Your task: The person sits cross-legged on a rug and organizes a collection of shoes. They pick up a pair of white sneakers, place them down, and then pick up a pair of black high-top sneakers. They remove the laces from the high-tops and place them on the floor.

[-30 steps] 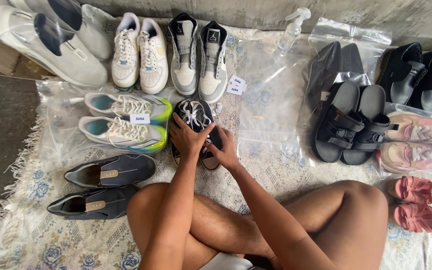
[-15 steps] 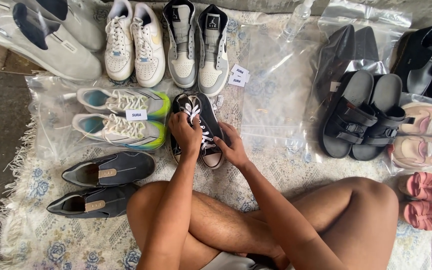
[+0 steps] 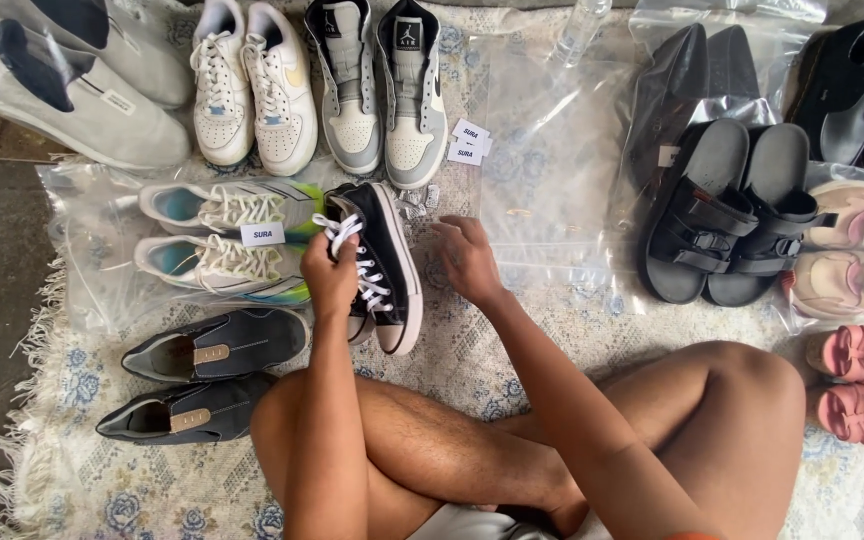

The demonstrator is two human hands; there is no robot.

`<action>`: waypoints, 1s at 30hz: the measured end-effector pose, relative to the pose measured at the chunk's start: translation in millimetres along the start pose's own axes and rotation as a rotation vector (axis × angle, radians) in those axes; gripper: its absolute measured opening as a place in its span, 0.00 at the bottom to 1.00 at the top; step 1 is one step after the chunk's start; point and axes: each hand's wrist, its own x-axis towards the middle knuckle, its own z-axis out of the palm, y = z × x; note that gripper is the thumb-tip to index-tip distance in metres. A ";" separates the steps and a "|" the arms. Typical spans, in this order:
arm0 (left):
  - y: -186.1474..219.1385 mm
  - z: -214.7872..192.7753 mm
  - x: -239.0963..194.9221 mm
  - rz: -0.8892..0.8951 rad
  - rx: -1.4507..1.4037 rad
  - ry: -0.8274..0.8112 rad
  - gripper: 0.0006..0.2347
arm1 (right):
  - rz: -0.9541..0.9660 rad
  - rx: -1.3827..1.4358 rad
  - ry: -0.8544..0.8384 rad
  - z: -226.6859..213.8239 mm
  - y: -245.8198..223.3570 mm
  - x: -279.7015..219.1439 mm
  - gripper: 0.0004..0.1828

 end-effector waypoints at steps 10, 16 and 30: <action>7.6 -18.4 7.4 -0.217 -0.148 -0.045 0.06 | -0.562 -0.376 -0.140 32.0 -48.8 46.1 0.17; 23.6 -20.2 6.1 -0.231 -0.197 -0.060 0.06 | -0.586 -0.437 -0.123 92.3 -18.5 65.8 0.15; 10.1 -4.3 7.1 -0.156 0.000 -0.052 0.10 | -0.625 -0.665 0.010 26.6 19.0 55.7 0.20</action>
